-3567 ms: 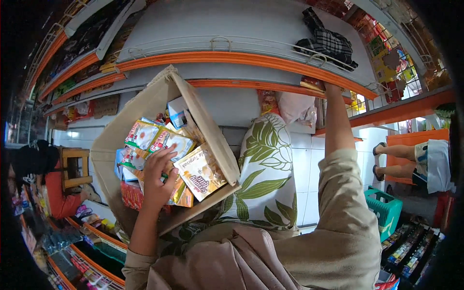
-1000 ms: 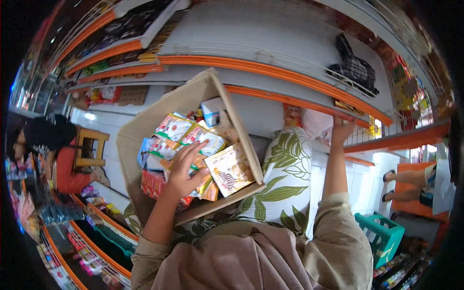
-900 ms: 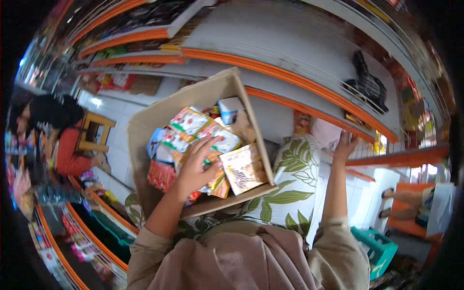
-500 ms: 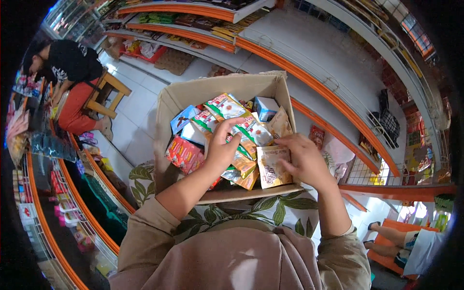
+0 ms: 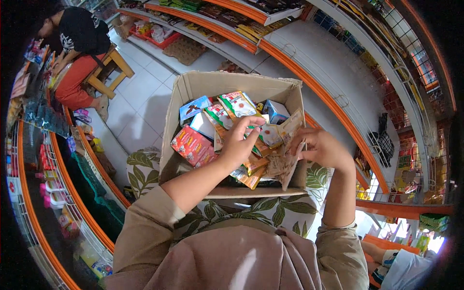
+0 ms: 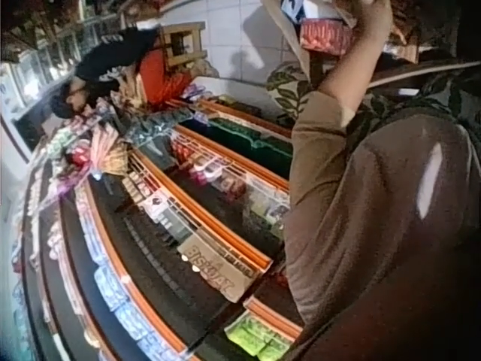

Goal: Organizing and sorting various packaged drink sachets inside a cardboard box in a store aisle.

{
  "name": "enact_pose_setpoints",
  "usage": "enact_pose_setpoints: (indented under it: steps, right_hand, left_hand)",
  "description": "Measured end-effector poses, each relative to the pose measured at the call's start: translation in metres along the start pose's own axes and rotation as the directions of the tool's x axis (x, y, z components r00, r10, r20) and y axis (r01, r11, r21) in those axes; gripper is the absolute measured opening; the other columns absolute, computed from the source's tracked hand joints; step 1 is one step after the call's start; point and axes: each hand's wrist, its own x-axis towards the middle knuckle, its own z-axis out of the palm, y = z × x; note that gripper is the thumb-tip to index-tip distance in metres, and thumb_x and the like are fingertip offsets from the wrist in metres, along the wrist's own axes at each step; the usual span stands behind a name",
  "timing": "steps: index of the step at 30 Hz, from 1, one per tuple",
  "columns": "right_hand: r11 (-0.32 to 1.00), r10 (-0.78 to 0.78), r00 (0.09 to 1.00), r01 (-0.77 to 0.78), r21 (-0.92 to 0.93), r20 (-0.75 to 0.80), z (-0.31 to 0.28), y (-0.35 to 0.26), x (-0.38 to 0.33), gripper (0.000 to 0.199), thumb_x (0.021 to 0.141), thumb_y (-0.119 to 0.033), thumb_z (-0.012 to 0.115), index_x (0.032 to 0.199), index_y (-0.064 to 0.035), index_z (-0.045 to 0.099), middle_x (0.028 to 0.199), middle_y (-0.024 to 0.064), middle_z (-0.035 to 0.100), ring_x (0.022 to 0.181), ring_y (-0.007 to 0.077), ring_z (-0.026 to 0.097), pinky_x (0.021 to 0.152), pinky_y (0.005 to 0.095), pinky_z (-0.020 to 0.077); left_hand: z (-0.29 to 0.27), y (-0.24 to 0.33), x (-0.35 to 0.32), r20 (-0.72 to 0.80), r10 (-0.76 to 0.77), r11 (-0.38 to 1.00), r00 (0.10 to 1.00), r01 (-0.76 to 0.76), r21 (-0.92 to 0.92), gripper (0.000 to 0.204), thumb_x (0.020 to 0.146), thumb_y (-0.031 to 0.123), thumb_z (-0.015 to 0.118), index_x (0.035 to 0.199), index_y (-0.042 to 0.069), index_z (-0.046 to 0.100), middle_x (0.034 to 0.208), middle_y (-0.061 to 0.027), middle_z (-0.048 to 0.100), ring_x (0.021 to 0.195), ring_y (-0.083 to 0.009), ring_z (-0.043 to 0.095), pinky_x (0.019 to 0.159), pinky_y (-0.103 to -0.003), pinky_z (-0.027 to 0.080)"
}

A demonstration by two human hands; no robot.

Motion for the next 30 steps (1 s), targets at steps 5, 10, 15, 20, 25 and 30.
enact_pose_setpoints:
  steps: [5, 10, 15, 20, 25, 30]
  right_hand:
    - [0.993, -0.082, 0.996, 0.078, 0.093, 0.045, -0.007, -0.004, -0.002, 0.017, 0.073, -0.010, 0.069, 0.088, -0.0029, 0.064, 0.092, 0.0098, 0.064, 0.090, 0.0276, 0.059, 0.082, 0.0364, 0.0455]
    - [0.989, 0.118, 0.990, -0.109, -0.104, 0.075, 0.004, 0.003, -0.004, 0.016, 0.082, -0.004, 0.057, 0.097, -0.0019, 0.062, 0.093, 0.0111, 0.065, 0.094, 0.0269, 0.060, 0.083, 0.0360, 0.0458]
    - [0.979, 0.202, 0.888, -0.188, 0.077, -0.413, 0.030, -0.019, 0.049, 0.025, 0.094, -0.014, 0.050, 0.113, 0.0007, 0.056, 0.100, 0.0133, 0.065, 0.094, 0.0194, 0.061, 0.083, 0.0301, 0.0470]
    - [0.798, 0.495, 0.853, -0.521, -0.303, -0.164, 0.065, 0.014, 0.092, 0.077, 0.075, -0.054, 0.065, 0.123, 0.0032, 0.048, 0.109, 0.0240, 0.061, 0.100, 0.0365, 0.060, 0.087, 0.0412, 0.0460]
    - [0.796, 0.481, 0.871, -0.480, -0.368, -0.096, 0.051, 0.021, 0.108, 0.068, 0.070, -0.043, 0.066, 0.119, 0.0023, 0.054, 0.109, 0.0241, 0.061, 0.100, 0.0361, 0.060, 0.086, 0.0404, 0.0478]
    - [0.861, 0.352, 0.909, -0.408, -0.305, -0.224, 0.028, 0.012, 0.099, 0.028, 0.080, -0.029, 0.060, 0.099, -0.0098, 0.068, 0.092, 0.0184, 0.065, 0.086, 0.0353, 0.062, 0.076, 0.0418, 0.0492]
  left_hand:
    - [-0.004, 0.001, 0.001, -0.005, -0.001, 0.999, 1.000, 0.002, 0.045, 0.015, 0.089, 0.008, 0.053, 0.103, 0.005, 0.058, 0.108, -0.0061, 0.060, 0.103, -0.0177, 0.055, 0.086, -0.031, 0.042]
    - [-0.014, 0.000, 0.006, -0.091, -0.031, 0.999, 0.995, 0.034, 0.028, 0.023, 0.087, 0.000, 0.050, 0.108, 0.005, 0.055, 0.113, -0.0043, 0.058, 0.106, -0.0123, 0.051, 0.089, -0.028, 0.039]
    - [-0.020, -0.006, 0.007, -0.202, -0.060, 0.998, 0.977, 0.057, -0.021, 0.022, 0.084, -0.001, 0.052, 0.105, 0.005, 0.055, 0.112, -0.0068, 0.057, 0.106, -0.0171, 0.052, 0.091, -0.031, 0.041]
    - [-0.022, -0.009, 0.012, -0.347, -0.094, 0.992, 0.933, 0.058, -0.114, 0.023, 0.084, 0.001, 0.053, 0.107, 0.005, 0.053, 0.108, -0.0065, 0.056, 0.104, -0.0158, 0.051, 0.090, -0.029, 0.039]
    - [-0.037, -0.019, 0.016, -0.431, -0.082, 0.996, 0.898, 0.060, -0.064, 0.025, 0.083, 0.002, 0.053, 0.108, 0.006, 0.053, 0.109, -0.0083, 0.051, 0.107, -0.0185, 0.048, 0.091, -0.031, 0.038]
    - [-0.030, -0.028, 0.022, -0.418, -0.005, 1.000, 0.909, 0.014, 0.020, 0.029, 0.080, 0.003, 0.056, 0.108, 0.007, 0.052, 0.111, -0.0079, 0.051, 0.106, -0.0196, 0.048, 0.091, -0.033, 0.040]
